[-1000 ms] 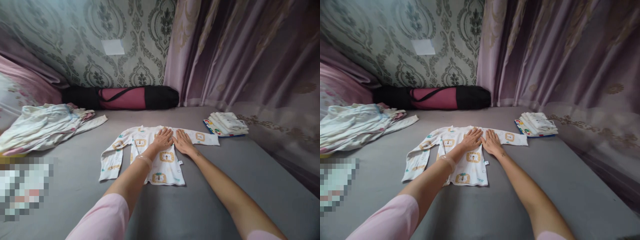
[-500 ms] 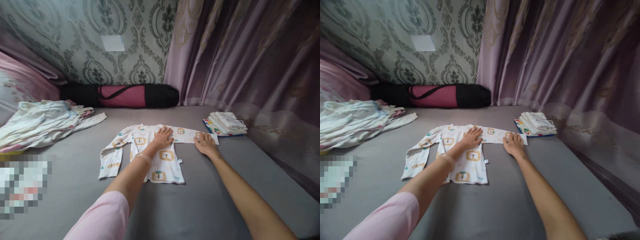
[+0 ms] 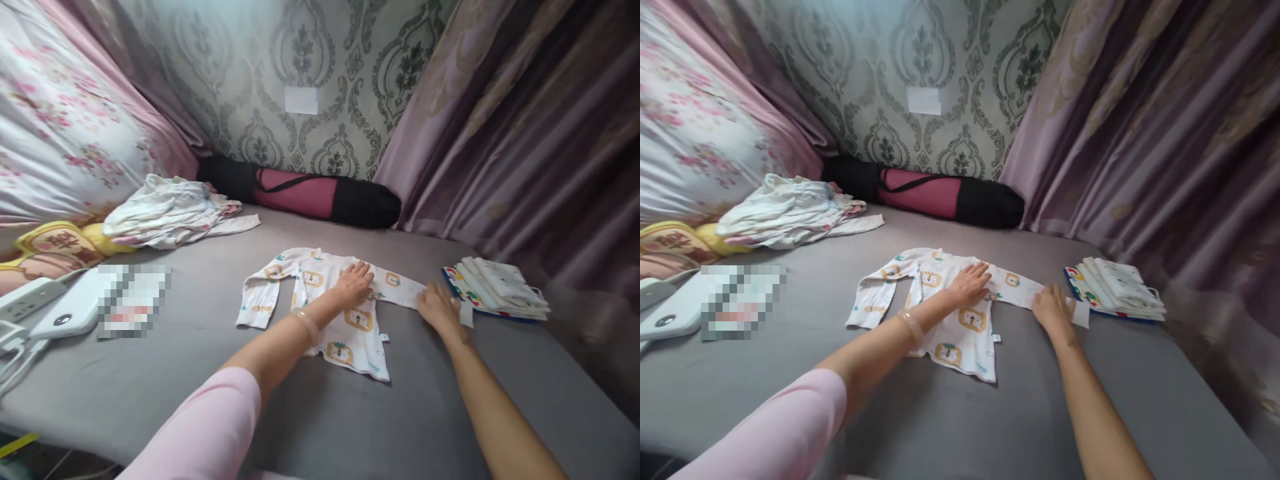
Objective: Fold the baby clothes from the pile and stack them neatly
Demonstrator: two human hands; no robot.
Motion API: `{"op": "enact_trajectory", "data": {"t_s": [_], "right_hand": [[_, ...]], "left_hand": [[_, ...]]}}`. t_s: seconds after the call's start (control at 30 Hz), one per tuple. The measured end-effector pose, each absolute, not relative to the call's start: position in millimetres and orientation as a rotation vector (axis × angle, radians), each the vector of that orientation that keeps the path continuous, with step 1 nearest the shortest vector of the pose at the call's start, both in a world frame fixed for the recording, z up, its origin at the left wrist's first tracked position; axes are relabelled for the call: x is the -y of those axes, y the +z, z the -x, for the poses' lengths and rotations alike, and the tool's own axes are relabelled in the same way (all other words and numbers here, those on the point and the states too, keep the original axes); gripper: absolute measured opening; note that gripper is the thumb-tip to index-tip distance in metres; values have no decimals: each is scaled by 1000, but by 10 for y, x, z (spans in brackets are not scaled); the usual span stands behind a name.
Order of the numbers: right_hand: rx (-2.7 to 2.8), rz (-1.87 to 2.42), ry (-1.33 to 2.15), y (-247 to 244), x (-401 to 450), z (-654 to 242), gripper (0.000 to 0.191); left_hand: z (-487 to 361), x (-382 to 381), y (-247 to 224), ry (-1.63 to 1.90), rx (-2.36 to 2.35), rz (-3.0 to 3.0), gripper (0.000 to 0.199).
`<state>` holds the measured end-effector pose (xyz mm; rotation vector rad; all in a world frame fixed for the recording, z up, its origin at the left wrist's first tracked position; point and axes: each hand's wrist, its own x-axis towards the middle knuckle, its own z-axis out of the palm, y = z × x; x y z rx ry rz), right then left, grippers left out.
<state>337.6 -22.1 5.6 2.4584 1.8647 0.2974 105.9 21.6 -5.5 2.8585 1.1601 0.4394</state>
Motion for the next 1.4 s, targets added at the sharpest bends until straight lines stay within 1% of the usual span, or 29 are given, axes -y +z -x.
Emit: {"op": "enact_trajectory", "data": {"t_s": [0.07, 0.13, 0.2, 0.27, 0.33, 0.47, 0.53, 0.63, 0.73, 0.93, 1.1, 1.2, 1.27, 1.33, 1.4], "right_hand": [[-1980, -2409, 254, 45, 93, -3061, 41], [-2280, -2230, 79, 13, -25, -2681, 48], [-2456, -2093, -56, -25, -131, -2312, 51], [-2492, -2044, -179, -70, -225, -2029, 56], [-2436, -2090, -256, -125, -307, -1871, 61], [-2356, -2149, -285, -214, -402, -1853, 62], [-2355, -2125, -285, -206, -411, -1890, 62], [-2396, -2095, -217, -131, -401, -1861, 59], [-2559, -2025, -132, -60, -406, -1658, 53], [-2812, -1727, -353, -111, -574, -1012, 48], [-2874, -1745, -317, -239, -777, -749, 46], [-2864, -1783, -284, -311, -828, -718, 45], [-2848, -1807, -273, -347, -828, -716, 46], [-2830, -1827, -273, -367, -812, -714, 48], [-2812, -1845, -283, -371, -792, -710, 49]], "left_hand": [[-876, -133, 34, 393, -1188, -2828, 35], [-637, -53, 93, 330, -1219, -2806, 32], [-354, 26, 132, 289, -1250, -2775, 31], [-38, 112, 158, 300, -1261, -2736, 31], [296, 216, 178, 382, -1287, -2689, 34], [949, 493, 171, 592, -1445, -2518, 41], [1225, 643, 124, 652, -1641, -2313, 44], [1513, 817, 7, 642, -1984, -1972, 47], [1609, 879, -104, 566, -2158, -1776, 50], [1407, 783, -107, 484, -2220, -1654, 45], [1254, 759, -44, 426, -2238, -1589, 39], [1254, 748, -51, 461, -2197, -1577, 36], [1295, 720, -57, 501, -2087, -1531, 33], [1364, 673, -41, 543, -1945, -1488, 27], [1452, 610, 16, 577, -1911, -1519, 18]]}}
